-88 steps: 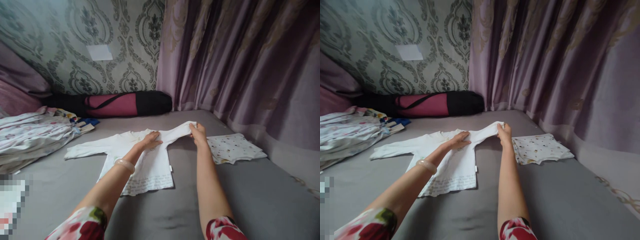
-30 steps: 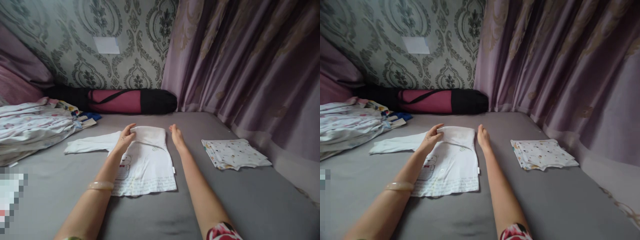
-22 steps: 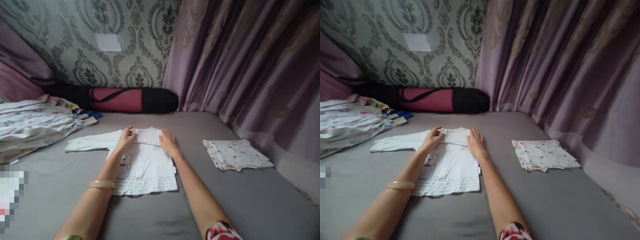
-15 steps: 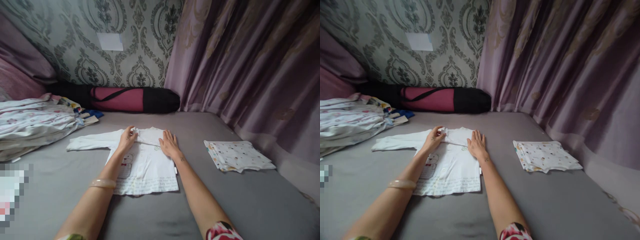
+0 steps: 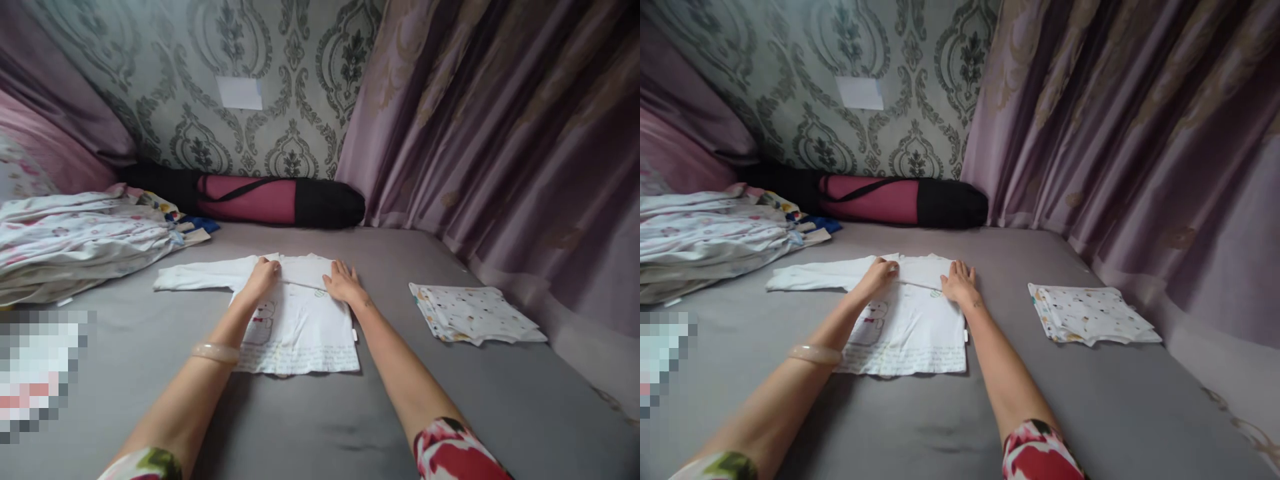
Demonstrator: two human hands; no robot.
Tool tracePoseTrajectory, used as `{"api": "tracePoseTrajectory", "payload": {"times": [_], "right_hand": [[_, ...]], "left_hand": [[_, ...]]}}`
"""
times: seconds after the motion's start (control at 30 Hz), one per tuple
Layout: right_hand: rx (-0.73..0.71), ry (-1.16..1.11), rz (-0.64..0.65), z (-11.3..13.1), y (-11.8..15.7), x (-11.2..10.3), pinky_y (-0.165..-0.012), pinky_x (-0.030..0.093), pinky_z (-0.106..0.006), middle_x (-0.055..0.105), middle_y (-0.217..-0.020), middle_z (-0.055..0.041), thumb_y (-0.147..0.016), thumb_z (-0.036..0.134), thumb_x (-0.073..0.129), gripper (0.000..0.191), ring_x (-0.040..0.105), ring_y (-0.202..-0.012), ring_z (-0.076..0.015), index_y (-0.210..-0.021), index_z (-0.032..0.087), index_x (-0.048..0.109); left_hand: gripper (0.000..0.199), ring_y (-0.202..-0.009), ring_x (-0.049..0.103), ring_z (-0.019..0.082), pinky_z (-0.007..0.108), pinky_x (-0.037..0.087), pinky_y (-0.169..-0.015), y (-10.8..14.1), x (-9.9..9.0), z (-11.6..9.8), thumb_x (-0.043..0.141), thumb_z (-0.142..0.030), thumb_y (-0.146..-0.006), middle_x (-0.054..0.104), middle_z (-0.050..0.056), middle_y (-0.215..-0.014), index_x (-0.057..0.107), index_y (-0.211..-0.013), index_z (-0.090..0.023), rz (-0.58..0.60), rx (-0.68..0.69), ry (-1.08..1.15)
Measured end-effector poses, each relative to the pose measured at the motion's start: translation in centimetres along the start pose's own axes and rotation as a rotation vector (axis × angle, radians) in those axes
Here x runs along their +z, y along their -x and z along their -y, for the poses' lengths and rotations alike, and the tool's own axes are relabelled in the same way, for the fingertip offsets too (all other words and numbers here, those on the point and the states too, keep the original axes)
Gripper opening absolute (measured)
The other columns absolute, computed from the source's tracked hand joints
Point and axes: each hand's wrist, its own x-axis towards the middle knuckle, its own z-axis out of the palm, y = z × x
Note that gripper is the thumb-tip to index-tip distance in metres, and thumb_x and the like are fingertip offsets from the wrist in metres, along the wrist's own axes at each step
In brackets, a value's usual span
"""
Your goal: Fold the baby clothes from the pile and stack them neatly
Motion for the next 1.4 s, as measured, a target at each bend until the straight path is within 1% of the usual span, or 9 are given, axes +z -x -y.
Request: {"api": "tracePoseTrajectory", "payload": {"times": [0.1,0.23,0.43,0.67,0.87,0.97,1.07,1.23,1.4], "right_hand": [[-0.070,0.010,-0.090,1.0,-0.4,-0.7,-0.118,0.004,-0.044,0.015,-0.159,-0.0172,-0.099,0.040,0.023,0.065,0.009,-0.147,-0.0259,-0.151,0.001,0.021],[-0.076,0.003,-0.102,1.7,-0.7,1.0,-0.118,0.008,-0.039,0.018,-0.158,-0.0197,-0.099,0.044,0.021,0.069,0.013,-0.147,-0.0267,-0.150,-0.002,0.022],[-0.055,0.071,-0.117,1.4,-1.3,3.1,-0.118,0.007,-0.038,0.019,-0.158,-0.0196,-0.099,0.044,0.021,0.069,0.011,-0.147,-0.0280,-0.149,-0.003,0.023],[0.009,0.087,-0.016,2.7,-1.4,1.4,-0.118,0.008,-0.038,0.016,-0.159,-0.0181,-0.099,0.043,0.021,0.068,0.011,-0.147,-0.0274,-0.150,-0.002,0.021],[-0.274,0.020,-0.013,7.4,-0.2,2.0,-0.118,0.005,-0.041,0.012,-0.161,-0.0097,-0.100,0.044,0.017,0.061,0.005,-0.148,-0.0225,-0.154,0.015,0.019],[-0.287,0.013,0.001,8.3,0.1,3.1,-0.117,0.005,-0.044,0.013,-0.161,-0.0074,-0.100,0.043,0.017,0.058,0.007,-0.148,-0.0232,-0.154,0.021,0.022],[-0.272,0.022,-0.004,8.3,0.0,3.4,-0.117,0.004,-0.046,0.014,-0.161,-0.0074,-0.100,0.043,0.018,0.057,0.008,-0.148,-0.0243,-0.153,0.021,0.023],[-0.247,0.026,0.063,9.1,-0.3,2.3,-0.116,0.006,-0.049,0.016,-0.160,-0.0118,-0.100,0.044,0.019,0.060,0.010,-0.147,-0.0270,-0.152,0.016,0.026],[-0.339,0.027,-0.068,11.6,-0.7,2.8,-0.118,0.002,-0.040,0.017,-0.160,-0.0106,-0.100,0.042,0.020,0.063,0.008,-0.148,-0.0216,-0.152,0.008,0.023]], "left_hand": [[0.035,-0.089,0.060,0.023,0.035,0.047,-0.088,0.8,-2.1,0.3,0.049,-0.023,-0.081,0.058,0.014,-0.106,0.063,-0.112,-0.012,0.016,-0.023,0.047],[0.038,-0.098,0.061,0.026,0.038,0.046,-0.092,3.5,-3.7,1.5,0.047,-0.027,-0.085,0.057,0.017,-0.116,0.059,-0.118,-0.011,-0.045,-0.053,0.072],[0.038,-0.108,0.059,0.026,0.040,0.045,-0.098,6.9,-2.4,2.8,0.044,-0.026,-0.087,0.060,0.014,-0.121,0.057,-0.121,-0.016,-0.114,-0.025,0.110],[0.033,-0.110,0.059,0.024,0.037,0.046,-0.097,7.4,-0.8,3.2,0.042,-0.020,-0.086,0.063,0.012,-0.117,0.059,-0.114,-0.016,-0.194,0.067,0.107],[0.030,-0.103,0.060,0.023,0.036,0.048,-0.092,7.8,-0.9,3.3,0.039,-0.016,-0.088,0.063,0.013,-0.112,0.060,-0.110,-0.016,-0.203,0.142,0.044],[0.027,-0.102,0.059,0.022,0.035,0.047,-0.092,8.1,-1.2,3.0,0.041,-0.015,-0.087,0.062,0.012,-0.114,0.062,-0.104,-0.018,-0.133,0.172,-0.031],[0.025,-0.101,0.058,0.022,0.034,0.046,-0.091,8.3,-1.6,2.5,0.041,-0.015,-0.088,0.061,0.011,-0.111,0.063,-0.100,-0.018,-0.081,0.163,-0.091],[0.026,-0.097,0.058,0.022,0.034,0.045,-0.089,8.3,-2.0,1.9,0.038,-0.018,-0.091,0.062,0.011,-0.105,0.063,-0.096,-0.018,-0.076,0.162,-0.095],[0.026,-0.094,0.058,0.021,0.033,0.045,-0.087,8.2,-2.4,1.7,0.037,-0.018,-0.091,0.063,0.010,-0.100,0.063,-0.089,-0.017,-0.069,0.150,-0.075]]}}
